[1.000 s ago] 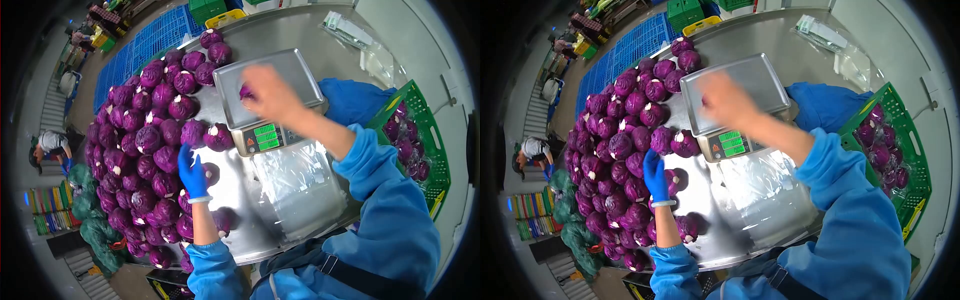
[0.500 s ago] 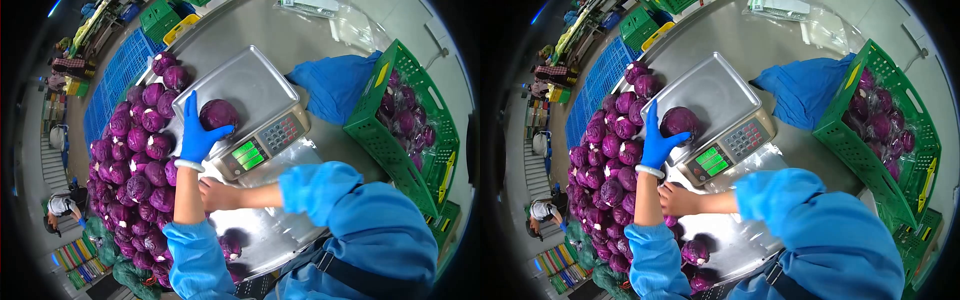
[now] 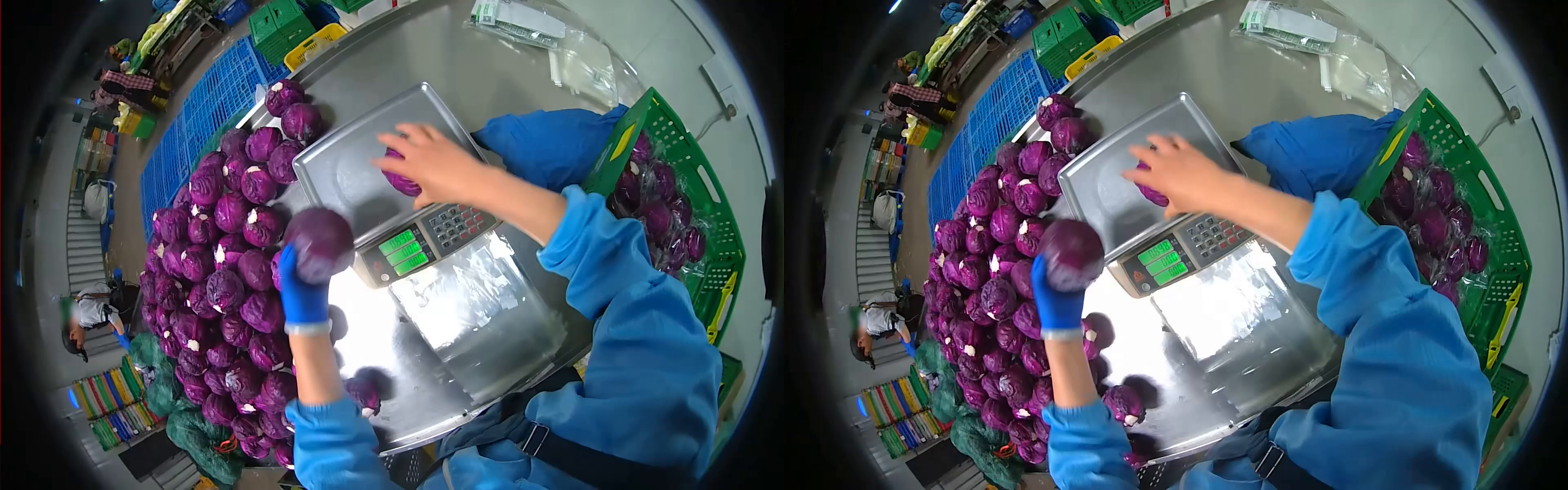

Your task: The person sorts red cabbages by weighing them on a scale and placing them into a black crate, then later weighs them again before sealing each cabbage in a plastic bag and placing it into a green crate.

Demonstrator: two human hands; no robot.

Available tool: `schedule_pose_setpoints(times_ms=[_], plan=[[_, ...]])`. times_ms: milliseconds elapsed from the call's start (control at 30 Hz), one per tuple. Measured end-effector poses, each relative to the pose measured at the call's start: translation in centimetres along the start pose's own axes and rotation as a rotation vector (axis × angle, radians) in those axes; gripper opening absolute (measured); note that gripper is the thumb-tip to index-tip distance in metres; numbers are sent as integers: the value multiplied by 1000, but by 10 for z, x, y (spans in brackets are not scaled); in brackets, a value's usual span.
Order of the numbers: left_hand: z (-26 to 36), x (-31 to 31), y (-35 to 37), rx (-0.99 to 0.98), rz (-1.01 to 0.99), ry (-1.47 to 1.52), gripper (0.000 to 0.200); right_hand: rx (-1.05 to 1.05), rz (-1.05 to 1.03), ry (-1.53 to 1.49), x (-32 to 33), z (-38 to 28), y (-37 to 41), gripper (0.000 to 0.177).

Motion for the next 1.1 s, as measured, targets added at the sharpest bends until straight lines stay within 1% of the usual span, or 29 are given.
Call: schedule_pose_setpoints(times_ms=[33, 67, 100, 133, 167, 200, 267, 333, 367, 400, 467, 500, 533, 567, 600, 633, 667, 700, 733, 767, 833, 867, 900, 933, 967, 1033, 1100], plan=[[18, -6, 35, 2, 111, 88, 44, 26, 9, -14, 10, 3, -7, 82], [44, 10, 69, -230, 121, -366, 47, -75, 139, -176, 37, 23, -10, 85], [62, 15, 108, -410, 122, -832, 52, -173, 263, -337, 63, 50, -7, 89], [79, 20, 150, -592, 223, -1301, 58, -258, 266, -363, 73, 74, -1, 93], [85, 33, 185, -569, 306, -1500, 66, -346, 267, -387, 78, 93, 8, 96], [92, 46, 219, -533, 391, -1697, 74, -396, 174, -471, 61, 101, 15, 99], [101, 101, 279, -279, 492, -1654, 88, -486, 6, -628, 14, 105, 26, 104], [102, 131, 347, -457, 632, -1737, 76, -533, -44, -720, -10, 90, 23, 106], [104, 140, 374, -495, 661, -1605, 74, -550, -78, -771, -24, 78, 19, 108], [105, 149, 402, -538, 687, -1473, 71, -525, -104, -722, -38, 68, 12, 110], [107, 139, 439, -506, 793, -1621, 66, -548, -114, -707, -65, 66, 2, 108], [102, 156, 465, -500, 853, -1446, 63, -544, -125, -703, -73, 61, -4, 107], [96, 176, 498, -505, 930, -1270, 59, -587, -65, -723, -70, 57, -6, 105], [98, 189, 527, -575, 944, -978, 57, -633, -90, -750, -68, 52, -6, 107], [97, 200, 547, -683, 818, -433, 55, -646, -84, -1010, -71, 32, 2, 98], [91, 211, 572, -741, 751, -90, 52, -570, -162, -1161, -58, -10, 9, 88], [80, 224, 604, -775, 783, 74, 50, -535, -272, -1442, -58, -55, 20, 82], [62, 243, 637, -754, 888, 199, 55, -490, -354, -1593, -63, -91, 35, 75], [43, 262, 670, -741, 996, 331, 61, -447, -484, -1717, -75, -127, 57, 72], [24, 280, 703, -735, 1104, 461, 66, -214, -629, -1821, -68, -194, 69, 74], [-4, 327, 760, -805, 1207, 586, 65, -424, -878, -1794, -105, -286, 122, 94], [-15, 352, 785, -812, 1247, 579, 64, -305, -949, -1863, -107, -346, 138, 98], [-25, 377, 810, -814, 1287, 573, 63, -188, -1021, -1929, -96, -425, 156, 103], [-34, 405, 834, -828, 1347, 564, 58, -110, -1158, -1894, -99, -483, 177, 105], [-38, 438, 854, -828, 1328, 527, 56, -35, -1295, -1852, -100, -538, 197, 106], [-54, 501, 890, -724, 1471, 429, 51, -100, -1689, -1752, -95, -635, 239, 107], [-50, 547, 906, -566, 1589, 217, 46, -101, -1806, -1682, -102, -706, 271, 108]])
Point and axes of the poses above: each hand's wrist, its own y-axis away from the middle knuckle, its own x-axis out of the back of the hand, z = x × y, the point moved 8 cm from there along -y, towards the middle knuckle, and after that the axes turned 5 degrees about -x, right-handed, at the moved point
